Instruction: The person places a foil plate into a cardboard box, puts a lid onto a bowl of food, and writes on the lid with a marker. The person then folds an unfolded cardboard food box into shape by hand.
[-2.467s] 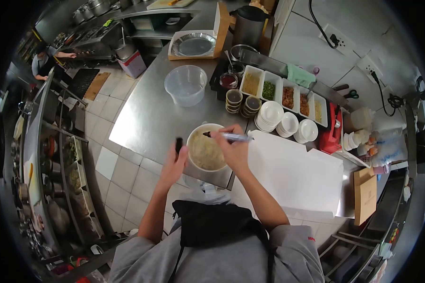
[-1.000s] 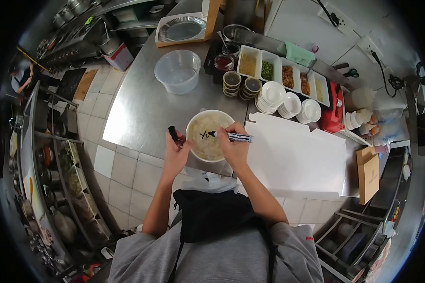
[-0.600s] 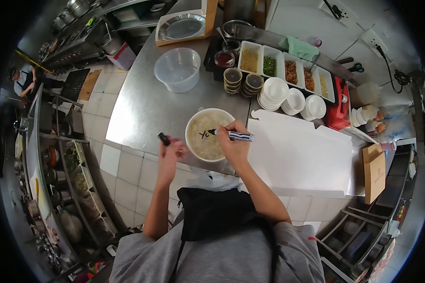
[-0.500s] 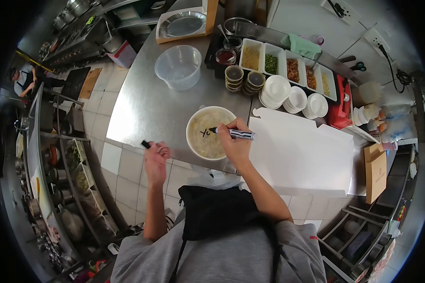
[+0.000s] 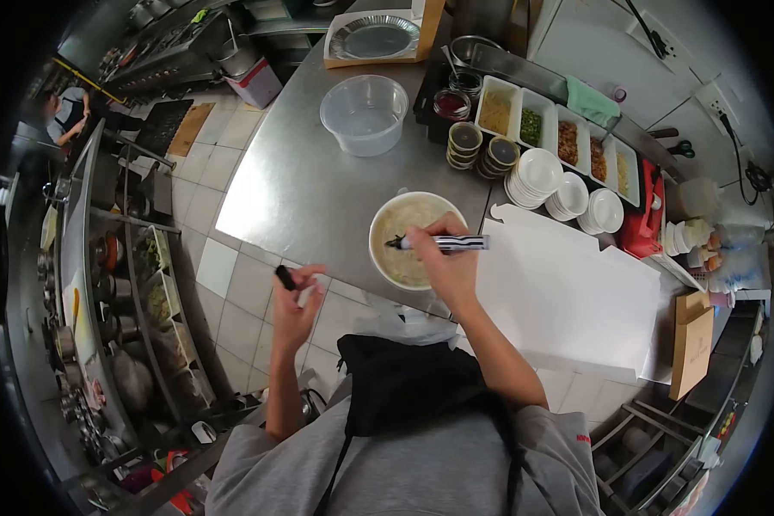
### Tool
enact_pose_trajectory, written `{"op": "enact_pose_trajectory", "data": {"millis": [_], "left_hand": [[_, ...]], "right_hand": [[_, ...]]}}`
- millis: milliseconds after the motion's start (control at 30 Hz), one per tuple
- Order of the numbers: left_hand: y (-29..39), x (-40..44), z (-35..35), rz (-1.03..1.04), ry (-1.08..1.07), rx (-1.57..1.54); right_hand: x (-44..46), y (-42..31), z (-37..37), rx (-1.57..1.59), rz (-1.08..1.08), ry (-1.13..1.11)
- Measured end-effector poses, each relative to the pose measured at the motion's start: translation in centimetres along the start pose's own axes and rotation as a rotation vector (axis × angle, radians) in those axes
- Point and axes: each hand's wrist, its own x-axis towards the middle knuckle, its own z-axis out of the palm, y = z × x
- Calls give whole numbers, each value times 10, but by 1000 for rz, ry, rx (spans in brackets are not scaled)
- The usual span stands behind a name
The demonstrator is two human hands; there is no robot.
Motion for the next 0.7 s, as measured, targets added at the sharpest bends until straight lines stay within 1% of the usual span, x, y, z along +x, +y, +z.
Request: {"op": "enact_pose_trajectory", "data": {"millis": [100, 200, 233, 300, 333, 367, 400, 433, 500, 533, 567, 600, 633, 700], "left_hand": [[22, -2, 15, -6, -226, 197], [37, -7, 31, -4, -339, 240], [41, -8, 36, -25, -346, 197], [59, -6, 40, -103, -424, 317], [64, -6, 44, -137, -467, 375], [59, -6, 49, -74, -513, 368], [64, -4, 55, -90, -549, 410], [71, -3, 62, -102, -591, 452], [72, -4, 75, -126, -652, 485], [76, -3, 86, -39, -665, 549], [83, -2, 97, 48, -670, 613], [87, -3, 105, 134, -668, 676], [83, -4, 115, 169, -687, 688], [74, -6, 138, 225, -638, 639]], "right_hand": [[-10, -27, 18, 119, 70, -172], [-13, -24, 20, 14, 95, -324], [-14, -26, 17, -11, 121, -378], [-16, -31, 9, -64, 172, -481], [-17, -33, 4, -86, 182, -490], [-19, -37, 0, -113, 192, -488], [-21, -40, -6, -144, 202, -475], [-24, -32, -11, -71, 171, -440], [-34, -33, -25, 2, 189, -339], [-39, -33, -30, 41, 195, -296], [-47, -24, -33, 155, 118, -181], [-55, -17, -39, 173, 110, -111], [-61, -12, -45, 189, 101, -48], [-68, -13, -62, 190, 68, 59]]}}
